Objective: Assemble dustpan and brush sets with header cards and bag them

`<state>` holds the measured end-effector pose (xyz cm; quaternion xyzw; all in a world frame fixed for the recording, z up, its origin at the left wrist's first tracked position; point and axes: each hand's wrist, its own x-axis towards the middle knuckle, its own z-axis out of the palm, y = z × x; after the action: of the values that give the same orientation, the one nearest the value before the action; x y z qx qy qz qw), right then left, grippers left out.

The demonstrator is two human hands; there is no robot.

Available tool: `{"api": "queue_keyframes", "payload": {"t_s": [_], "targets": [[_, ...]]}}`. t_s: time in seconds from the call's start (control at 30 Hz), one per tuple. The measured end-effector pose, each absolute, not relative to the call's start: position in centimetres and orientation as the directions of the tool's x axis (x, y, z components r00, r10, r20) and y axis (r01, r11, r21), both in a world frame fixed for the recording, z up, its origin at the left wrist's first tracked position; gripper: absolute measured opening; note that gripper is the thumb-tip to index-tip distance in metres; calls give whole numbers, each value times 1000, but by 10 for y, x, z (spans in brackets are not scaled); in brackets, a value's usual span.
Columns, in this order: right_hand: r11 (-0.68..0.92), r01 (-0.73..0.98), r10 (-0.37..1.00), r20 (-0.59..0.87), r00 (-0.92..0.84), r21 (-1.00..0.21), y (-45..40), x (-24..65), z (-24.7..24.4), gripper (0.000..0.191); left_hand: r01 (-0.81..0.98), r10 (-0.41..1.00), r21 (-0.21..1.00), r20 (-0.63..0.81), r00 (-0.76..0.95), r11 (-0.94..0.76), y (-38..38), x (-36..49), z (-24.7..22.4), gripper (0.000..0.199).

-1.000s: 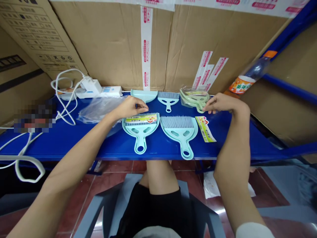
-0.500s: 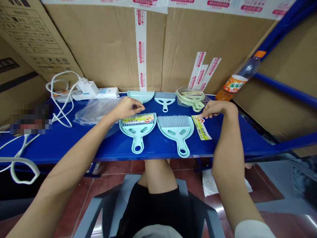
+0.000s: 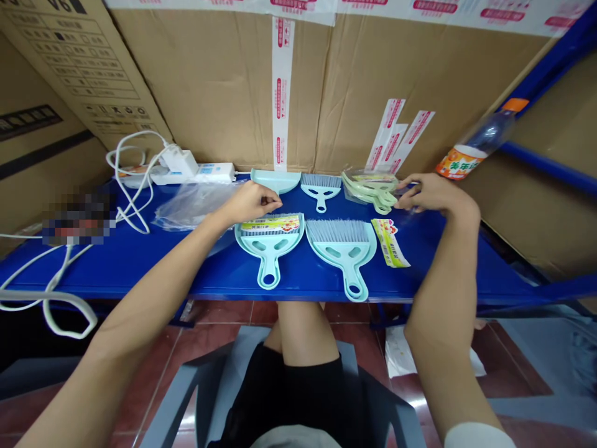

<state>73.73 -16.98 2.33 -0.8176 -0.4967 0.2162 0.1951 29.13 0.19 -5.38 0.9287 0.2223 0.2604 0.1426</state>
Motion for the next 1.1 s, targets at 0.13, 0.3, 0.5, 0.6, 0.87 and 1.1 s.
{"api": "queue_keyframes", "payload": {"t_s": [0.13, 0.3, 0.5, 0.6, 0.87, 1.1], "targets": [[-388, 753, 920, -184, 345, -531, -168, 732, 23, 56, 341, 489, 382, 413, 768, -859, 1, 291, -53, 22], [-282, 837, 959, -117, 258, -469, -167, 728, 24, 33, 352, 497, 382, 404, 768, -855, -1, 291, -53, 24], [-506, 719, 862, -256, 436, -477, -167, 749, 15, 17, 386, 519, 373, 383, 764, -844, -1, 291, -52, 24], [-588, 723, 794, -433, 427, -363, -159, 754, 3, 19, 393, 517, 359, 379, 767, -847, 0, 291, -52, 25], [-478, 791, 841, -459, 287, -382, -153, 745, 1, 36, 378, 485, 319, 400, 778, -869, 2, 291, -54, 26], [-217, 795, 972, -51, 229, -566, -205, 783, 31, 58, 364, 502, 357, 464, 730, -860, 0, 290, -52, 24]]}}
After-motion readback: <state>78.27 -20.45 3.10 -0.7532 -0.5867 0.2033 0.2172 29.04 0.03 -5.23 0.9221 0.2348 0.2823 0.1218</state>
